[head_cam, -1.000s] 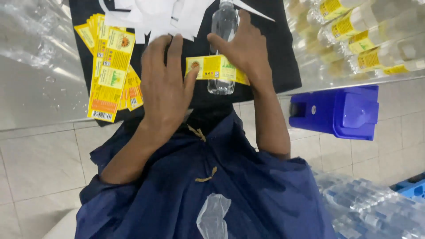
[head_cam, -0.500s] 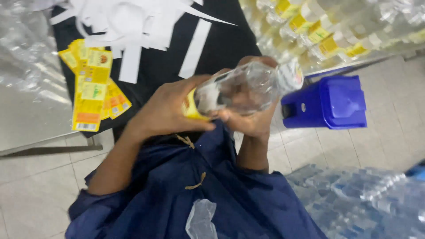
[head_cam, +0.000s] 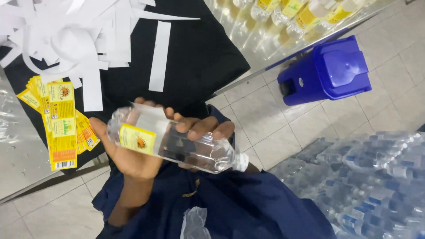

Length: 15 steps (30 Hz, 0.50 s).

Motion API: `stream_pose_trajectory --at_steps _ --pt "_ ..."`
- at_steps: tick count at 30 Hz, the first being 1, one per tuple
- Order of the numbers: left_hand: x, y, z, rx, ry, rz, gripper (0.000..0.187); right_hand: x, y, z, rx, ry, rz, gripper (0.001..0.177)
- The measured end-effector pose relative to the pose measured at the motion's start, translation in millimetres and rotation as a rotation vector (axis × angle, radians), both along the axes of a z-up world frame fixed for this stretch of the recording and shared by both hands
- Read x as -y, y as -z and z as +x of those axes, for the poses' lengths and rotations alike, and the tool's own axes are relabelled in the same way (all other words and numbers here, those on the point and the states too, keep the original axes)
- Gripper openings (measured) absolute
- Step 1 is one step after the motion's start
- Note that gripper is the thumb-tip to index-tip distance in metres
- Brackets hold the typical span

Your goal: Manually applying adhesive labels to clear plastic water bottles at a production workstation.

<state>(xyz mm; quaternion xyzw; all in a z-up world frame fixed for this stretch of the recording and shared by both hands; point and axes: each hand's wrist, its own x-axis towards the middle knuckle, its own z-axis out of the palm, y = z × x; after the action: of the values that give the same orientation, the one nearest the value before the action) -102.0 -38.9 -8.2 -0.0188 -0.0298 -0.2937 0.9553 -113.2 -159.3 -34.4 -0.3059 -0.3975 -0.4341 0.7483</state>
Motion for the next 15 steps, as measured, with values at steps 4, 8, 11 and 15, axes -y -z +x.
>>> stream_pose_trajectory --at_steps 4,8,11,15 --pt "7.6 15.7 11.0 0.303 -0.13 0.027 0.097 22.1 18.2 -19.3 -0.332 -0.335 0.176 0.068" --pt "14.8 6.1 26.2 0.603 -0.308 0.103 0.102 71.7 17.7 -7.4 -0.53 -0.527 0.134 0.067" --pt "-5.4 11.4 38.5 0.817 -0.407 0.371 0.092 117.9 -2.4 31.4 -0.695 -0.506 0.047 0.074" --pt "-55.2 12.1 30.8 0.903 -0.363 0.602 0.071 202.0 -25.9 109.1 -1.036 0.28 -0.555 0.106"
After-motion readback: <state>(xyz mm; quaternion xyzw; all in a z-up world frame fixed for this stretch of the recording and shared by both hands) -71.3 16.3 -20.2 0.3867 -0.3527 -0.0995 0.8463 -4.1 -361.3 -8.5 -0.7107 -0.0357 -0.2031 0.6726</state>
